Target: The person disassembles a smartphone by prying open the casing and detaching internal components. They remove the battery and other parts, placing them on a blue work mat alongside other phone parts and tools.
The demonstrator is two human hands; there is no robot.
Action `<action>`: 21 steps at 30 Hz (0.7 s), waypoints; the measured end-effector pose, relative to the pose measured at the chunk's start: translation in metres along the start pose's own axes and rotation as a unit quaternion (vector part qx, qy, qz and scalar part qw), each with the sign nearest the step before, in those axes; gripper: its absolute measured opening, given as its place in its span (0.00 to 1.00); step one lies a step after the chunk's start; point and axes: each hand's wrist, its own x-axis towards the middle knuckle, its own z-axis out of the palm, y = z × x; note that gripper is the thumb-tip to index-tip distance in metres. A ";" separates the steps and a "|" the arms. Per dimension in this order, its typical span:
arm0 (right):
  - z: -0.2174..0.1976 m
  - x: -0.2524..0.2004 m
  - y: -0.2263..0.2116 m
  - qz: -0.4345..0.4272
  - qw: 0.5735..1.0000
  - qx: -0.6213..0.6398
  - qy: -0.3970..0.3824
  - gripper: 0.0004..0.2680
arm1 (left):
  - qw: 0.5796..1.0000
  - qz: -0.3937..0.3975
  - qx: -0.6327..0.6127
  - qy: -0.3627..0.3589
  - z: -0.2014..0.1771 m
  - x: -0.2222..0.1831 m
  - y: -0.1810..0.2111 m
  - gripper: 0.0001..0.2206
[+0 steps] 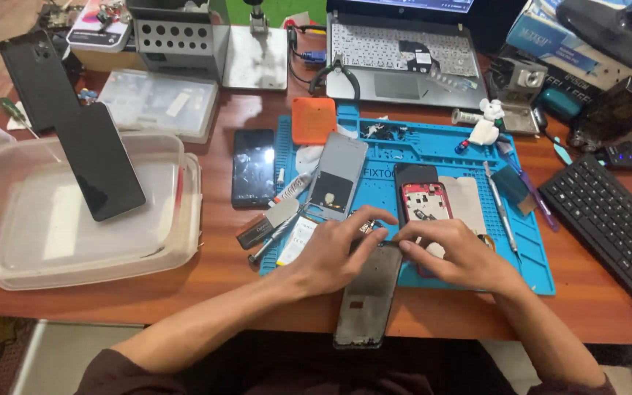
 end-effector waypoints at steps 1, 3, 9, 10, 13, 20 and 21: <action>0.001 0.002 0.003 0.002 1.000 0.001 -0.001 0.06 | 1.000 -0.002 -0.002 -0.001 0.000 0.000 0.000 0.10; 0.001 0.002 0.005 -0.096 0.986 -0.132 0.030 0.02 | 1.000 0.005 -0.006 0.008 0.001 0.000 0.002 0.09; 0.002 -0.008 0.013 -0.232 0.872 -0.428 0.044 0.05 | 0.999 -0.023 0.013 0.027 0.000 -0.002 0.006 0.09; 0.004 -0.008 0.014 -0.236 0.872 -0.427 0.045 0.05 | 0.999 -0.024 0.016 0.030 0.000 -0.004 0.005 0.09; 0.004 -0.003 0.011 -0.271 0.813 -0.515 0.032 0.06 | 0.999 -0.042 -0.001 0.017 -0.002 0.003 0.000 0.10; 0.011 0.001 0.013 -0.277 0.773 -0.567 0.061 0.07 | 0.997 -0.078 -0.014 -0.002 -0.005 0.003 -0.004 0.10; 0.012 -0.001 0.022 -0.278 0.789 -0.543 0.072 0.05 | 0.997 -0.082 -0.017 0.003 -0.003 0.003 -0.004 0.10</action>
